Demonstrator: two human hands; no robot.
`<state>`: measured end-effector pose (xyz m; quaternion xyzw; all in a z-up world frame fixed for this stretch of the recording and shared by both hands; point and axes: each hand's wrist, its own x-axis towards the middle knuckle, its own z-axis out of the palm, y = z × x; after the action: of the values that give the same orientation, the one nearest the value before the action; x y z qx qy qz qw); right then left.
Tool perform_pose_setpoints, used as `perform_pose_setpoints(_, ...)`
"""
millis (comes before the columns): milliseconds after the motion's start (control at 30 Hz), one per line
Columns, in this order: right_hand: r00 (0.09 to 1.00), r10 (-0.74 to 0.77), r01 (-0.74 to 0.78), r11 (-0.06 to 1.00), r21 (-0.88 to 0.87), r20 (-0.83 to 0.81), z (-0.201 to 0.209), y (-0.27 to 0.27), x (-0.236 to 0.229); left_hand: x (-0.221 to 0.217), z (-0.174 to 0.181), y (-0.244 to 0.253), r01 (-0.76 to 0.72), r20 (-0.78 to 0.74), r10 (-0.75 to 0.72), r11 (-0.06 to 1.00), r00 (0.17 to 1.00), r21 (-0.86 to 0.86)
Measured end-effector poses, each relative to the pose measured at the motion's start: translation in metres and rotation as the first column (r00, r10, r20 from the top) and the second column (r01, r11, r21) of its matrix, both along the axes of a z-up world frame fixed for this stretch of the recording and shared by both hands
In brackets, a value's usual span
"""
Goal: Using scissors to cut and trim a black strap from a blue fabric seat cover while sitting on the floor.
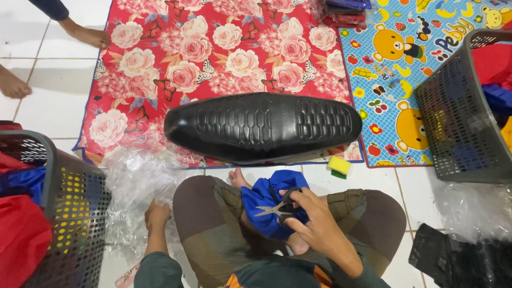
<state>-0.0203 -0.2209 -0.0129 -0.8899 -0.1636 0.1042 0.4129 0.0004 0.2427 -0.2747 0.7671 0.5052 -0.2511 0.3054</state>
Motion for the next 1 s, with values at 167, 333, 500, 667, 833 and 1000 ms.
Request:
perform_pose_setpoints(167,0.999,0.012,-0.011,1.000,0.027,-0.034,-0.001,0.000,0.001,0.004,0.005,0.002,-0.037,-0.024,0.037,0.999,0.999,-0.038)
perform_pose_setpoints(333,1.000,0.005,-0.005,1.000,-0.017,0.009,-0.007,-0.003,0.002,0.008,0.006,0.009,-0.115,0.166,0.119,0.993,0.979,-0.035)
perform_pose_setpoints(500,0.999,0.022,-0.023,0.999,0.025,0.038,0.000,0.002,0.006,0.027,0.068,-0.016,-0.118,0.546,0.122,0.992,0.829,-0.042)
perform_pose_setpoints(667,1.000,0.016,-0.016,0.999,0.033,0.010,0.008,0.011,0.009,0.031,0.137,-0.073,0.048,0.811,-0.049,0.998,0.583,0.026)
perform_pose_setpoints(833,0.996,0.064,-0.067,0.997,0.035,0.062,0.003,0.019,0.012,0.004,0.222,-0.170,0.584,0.942,-0.283,0.802,0.182,0.128)
perform_pose_setpoints(1000,0.976,0.069,-0.106,0.979,0.175,0.205,0.002,0.024,0.021,-0.015,0.223,-0.232,0.838,0.966,-0.245,0.542,0.085,0.064)
